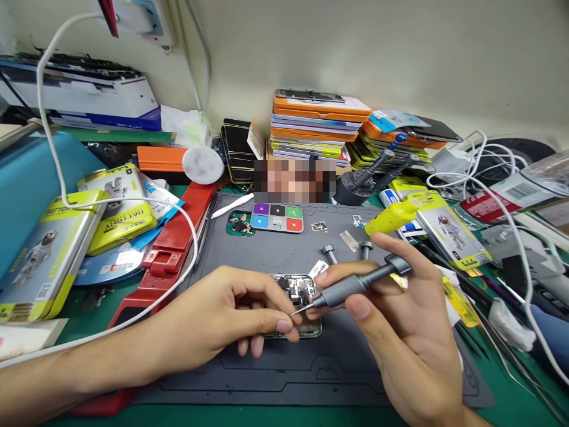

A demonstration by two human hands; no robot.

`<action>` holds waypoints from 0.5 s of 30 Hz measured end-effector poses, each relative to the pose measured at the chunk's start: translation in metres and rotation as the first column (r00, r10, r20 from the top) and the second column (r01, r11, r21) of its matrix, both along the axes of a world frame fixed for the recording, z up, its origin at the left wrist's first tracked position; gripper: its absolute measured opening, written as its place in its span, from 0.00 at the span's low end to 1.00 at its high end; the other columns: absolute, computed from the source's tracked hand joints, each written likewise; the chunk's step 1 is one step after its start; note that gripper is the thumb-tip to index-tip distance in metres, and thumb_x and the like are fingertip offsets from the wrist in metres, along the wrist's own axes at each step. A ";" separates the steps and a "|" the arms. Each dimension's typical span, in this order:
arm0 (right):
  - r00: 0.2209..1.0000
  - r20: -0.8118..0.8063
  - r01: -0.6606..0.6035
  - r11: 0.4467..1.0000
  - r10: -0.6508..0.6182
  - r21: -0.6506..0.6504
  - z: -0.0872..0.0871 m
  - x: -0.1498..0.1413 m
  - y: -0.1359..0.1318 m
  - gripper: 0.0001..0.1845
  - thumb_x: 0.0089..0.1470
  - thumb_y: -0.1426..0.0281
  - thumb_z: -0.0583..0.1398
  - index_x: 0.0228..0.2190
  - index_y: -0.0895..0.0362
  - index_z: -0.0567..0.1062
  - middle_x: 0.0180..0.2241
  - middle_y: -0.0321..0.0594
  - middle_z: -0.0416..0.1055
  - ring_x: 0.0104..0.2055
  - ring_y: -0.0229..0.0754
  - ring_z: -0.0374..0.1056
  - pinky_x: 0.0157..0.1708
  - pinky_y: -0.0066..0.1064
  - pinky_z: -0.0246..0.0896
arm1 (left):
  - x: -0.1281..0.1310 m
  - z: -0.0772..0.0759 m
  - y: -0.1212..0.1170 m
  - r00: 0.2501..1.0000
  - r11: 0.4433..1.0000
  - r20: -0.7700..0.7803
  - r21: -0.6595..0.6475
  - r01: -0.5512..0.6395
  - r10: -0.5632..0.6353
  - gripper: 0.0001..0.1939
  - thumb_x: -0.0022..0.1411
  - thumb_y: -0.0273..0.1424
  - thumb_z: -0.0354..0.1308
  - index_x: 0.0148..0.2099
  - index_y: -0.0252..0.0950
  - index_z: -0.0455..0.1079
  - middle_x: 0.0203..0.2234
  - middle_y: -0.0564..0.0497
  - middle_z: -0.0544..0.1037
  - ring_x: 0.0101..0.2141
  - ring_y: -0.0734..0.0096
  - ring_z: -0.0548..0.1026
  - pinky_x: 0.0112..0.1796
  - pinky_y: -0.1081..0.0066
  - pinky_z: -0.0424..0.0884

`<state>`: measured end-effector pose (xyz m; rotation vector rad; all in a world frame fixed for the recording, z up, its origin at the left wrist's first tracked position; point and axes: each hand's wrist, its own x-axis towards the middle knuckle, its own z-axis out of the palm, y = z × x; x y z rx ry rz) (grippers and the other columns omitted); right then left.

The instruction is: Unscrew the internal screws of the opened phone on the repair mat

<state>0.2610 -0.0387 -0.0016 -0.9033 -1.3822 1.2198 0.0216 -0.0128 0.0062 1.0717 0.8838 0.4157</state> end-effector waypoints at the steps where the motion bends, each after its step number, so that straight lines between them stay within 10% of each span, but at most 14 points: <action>1: 1.000 0.004 -0.002 1.000 0.002 -0.007 0.001 0.000 0.000 0.24 0.73 0.68 0.59 0.64 0.32 0.65 0.48 0.36 0.83 0.39 0.45 0.84 0.41 0.43 0.88 | 0.000 0.000 0.000 1.000 1.000 -0.005 -0.001 -0.002 0.002 0.10 0.71 0.38 0.69 0.44 0.35 0.82 0.39 0.50 0.88 0.27 0.79 0.76 0.28 0.78 0.69; 15: 1.000 0.019 0.010 1.000 -0.010 0.014 0.002 -0.001 0.002 0.23 0.73 0.70 0.59 0.62 0.34 0.66 0.47 0.36 0.83 0.40 0.43 0.83 0.42 0.40 0.87 | 0.000 0.001 0.001 1.000 1.000 0.001 -0.002 -0.001 0.001 0.09 0.71 0.37 0.69 0.43 0.35 0.82 0.39 0.50 0.88 0.27 0.79 0.76 0.29 0.77 0.69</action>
